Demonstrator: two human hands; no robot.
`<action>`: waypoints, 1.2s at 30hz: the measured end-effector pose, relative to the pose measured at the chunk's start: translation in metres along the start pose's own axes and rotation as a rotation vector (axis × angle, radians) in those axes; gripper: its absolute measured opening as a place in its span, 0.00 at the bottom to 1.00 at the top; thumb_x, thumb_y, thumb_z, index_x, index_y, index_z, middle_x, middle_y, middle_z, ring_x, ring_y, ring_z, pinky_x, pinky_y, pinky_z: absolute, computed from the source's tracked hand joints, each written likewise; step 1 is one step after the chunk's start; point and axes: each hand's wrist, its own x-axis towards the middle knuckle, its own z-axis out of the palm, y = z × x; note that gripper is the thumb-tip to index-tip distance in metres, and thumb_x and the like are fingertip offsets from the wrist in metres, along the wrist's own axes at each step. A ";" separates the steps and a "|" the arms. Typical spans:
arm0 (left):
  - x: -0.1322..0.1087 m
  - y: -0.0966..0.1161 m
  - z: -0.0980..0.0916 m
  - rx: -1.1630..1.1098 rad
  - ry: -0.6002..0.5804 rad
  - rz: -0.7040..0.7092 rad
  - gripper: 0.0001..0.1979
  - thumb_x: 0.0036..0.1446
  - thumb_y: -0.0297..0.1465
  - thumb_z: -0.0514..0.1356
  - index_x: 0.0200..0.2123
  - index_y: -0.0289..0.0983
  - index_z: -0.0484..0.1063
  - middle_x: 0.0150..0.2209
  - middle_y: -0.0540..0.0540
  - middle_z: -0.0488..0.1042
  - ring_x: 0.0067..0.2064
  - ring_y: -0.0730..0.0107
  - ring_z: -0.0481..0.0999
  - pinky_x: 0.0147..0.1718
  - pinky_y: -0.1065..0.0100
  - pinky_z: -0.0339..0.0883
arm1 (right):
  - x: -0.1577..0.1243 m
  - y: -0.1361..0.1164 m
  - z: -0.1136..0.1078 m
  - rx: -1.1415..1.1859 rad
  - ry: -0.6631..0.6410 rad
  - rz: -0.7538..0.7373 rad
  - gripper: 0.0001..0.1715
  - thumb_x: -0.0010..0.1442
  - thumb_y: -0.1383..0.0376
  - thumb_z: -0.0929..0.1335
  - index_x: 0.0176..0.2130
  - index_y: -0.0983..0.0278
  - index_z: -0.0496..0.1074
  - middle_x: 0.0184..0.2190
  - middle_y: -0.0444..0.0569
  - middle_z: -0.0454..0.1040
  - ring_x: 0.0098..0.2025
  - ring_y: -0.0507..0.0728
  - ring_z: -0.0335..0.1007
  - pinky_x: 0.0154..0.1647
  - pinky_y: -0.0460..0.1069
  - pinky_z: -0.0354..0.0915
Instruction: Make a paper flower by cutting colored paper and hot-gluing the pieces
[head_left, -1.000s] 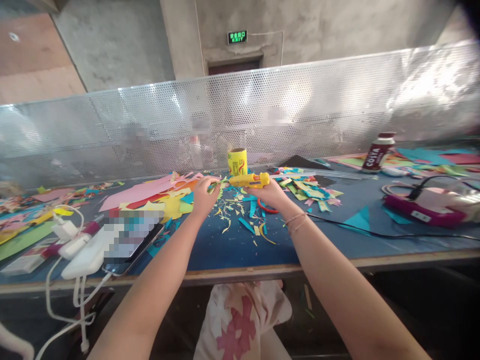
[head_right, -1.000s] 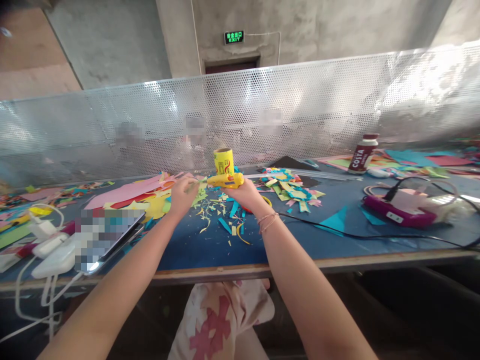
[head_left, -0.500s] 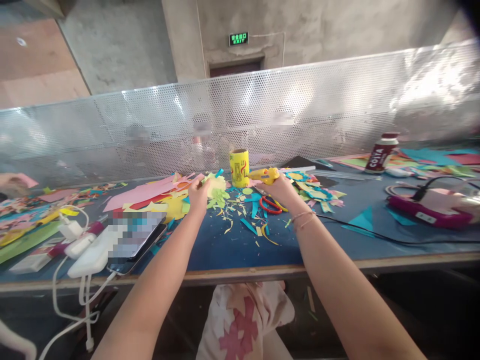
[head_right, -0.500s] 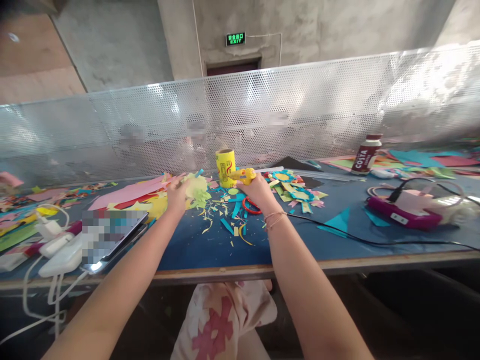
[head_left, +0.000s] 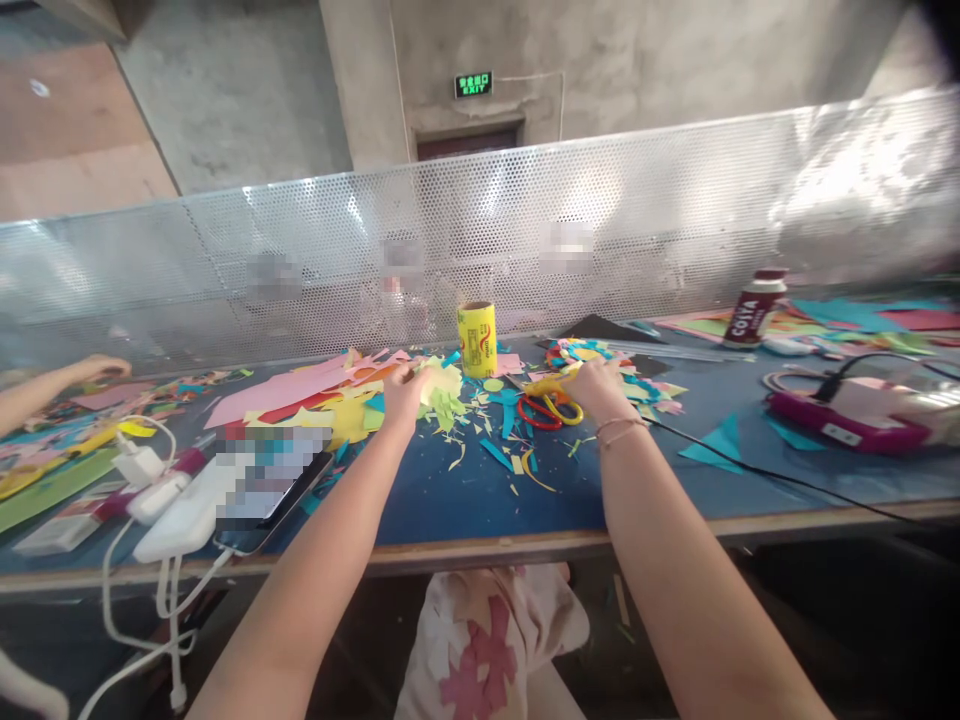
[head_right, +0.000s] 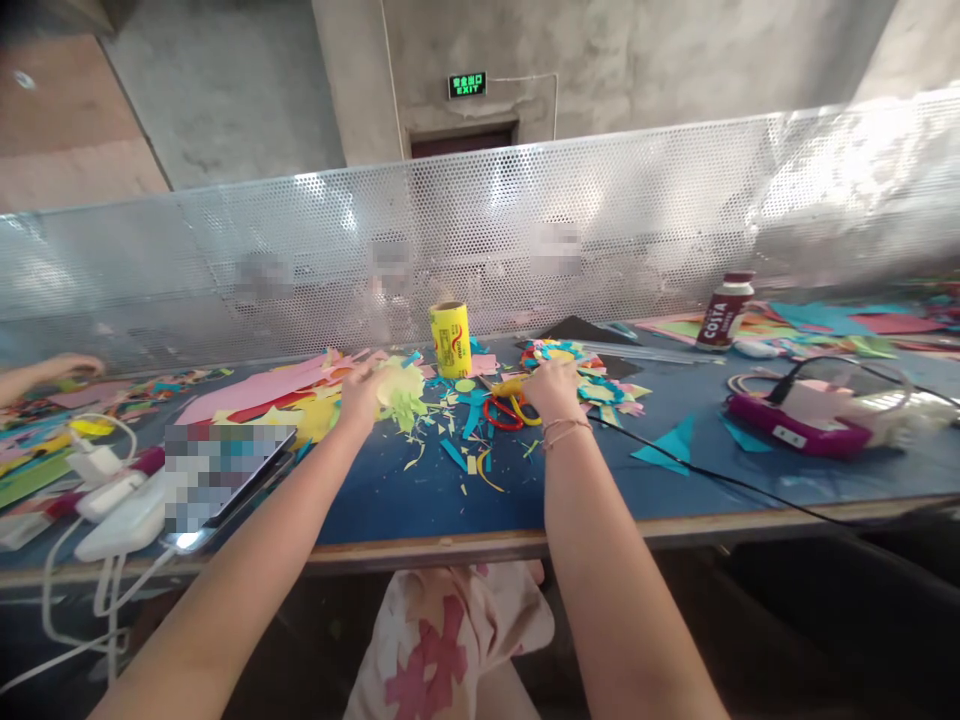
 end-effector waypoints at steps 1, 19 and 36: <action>-0.001 0.001 0.001 0.029 -0.017 0.025 0.12 0.41 0.34 0.63 0.32 0.35 0.74 0.24 0.50 0.71 0.27 0.72 0.71 0.27 0.70 0.65 | -0.002 -0.006 -0.001 -0.049 0.044 0.033 0.20 0.42 0.70 0.71 0.37 0.74 0.68 0.42 0.69 0.66 0.53 0.75 0.57 0.50 0.65 0.54; -0.027 0.015 0.012 0.298 -0.382 0.427 0.06 0.47 0.34 0.62 0.28 0.38 0.74 0.32 0.47 0.76 0.37 0.66 0.73 0.36 0.66 0.63 | -0.051 -0.088 0.009 0.534 -0.146 -0.608 0.11 0.49 0.63 0.65 0.35 0.62 0.62 0.38 0.51 0.63 0.44 0.59 0.59 0.49 0.55 0.57; -0.031 0.022 0.012 0.229 -0.466 0.498 0.04 0.46 0.31 0.64 0.28 0.38 0.75 0.30 0.48 0.75 0.34 0.69 0.71 0.32 0.69 0.62 | -0.052 -0.090 0.006 0.541 -0.155 -0.705 0.06 0.48 0.69 0.65 0.30 0.62 0.62 0.34 0.48 0.64 0.40 0.57 0.61 0.43 0.54 0.58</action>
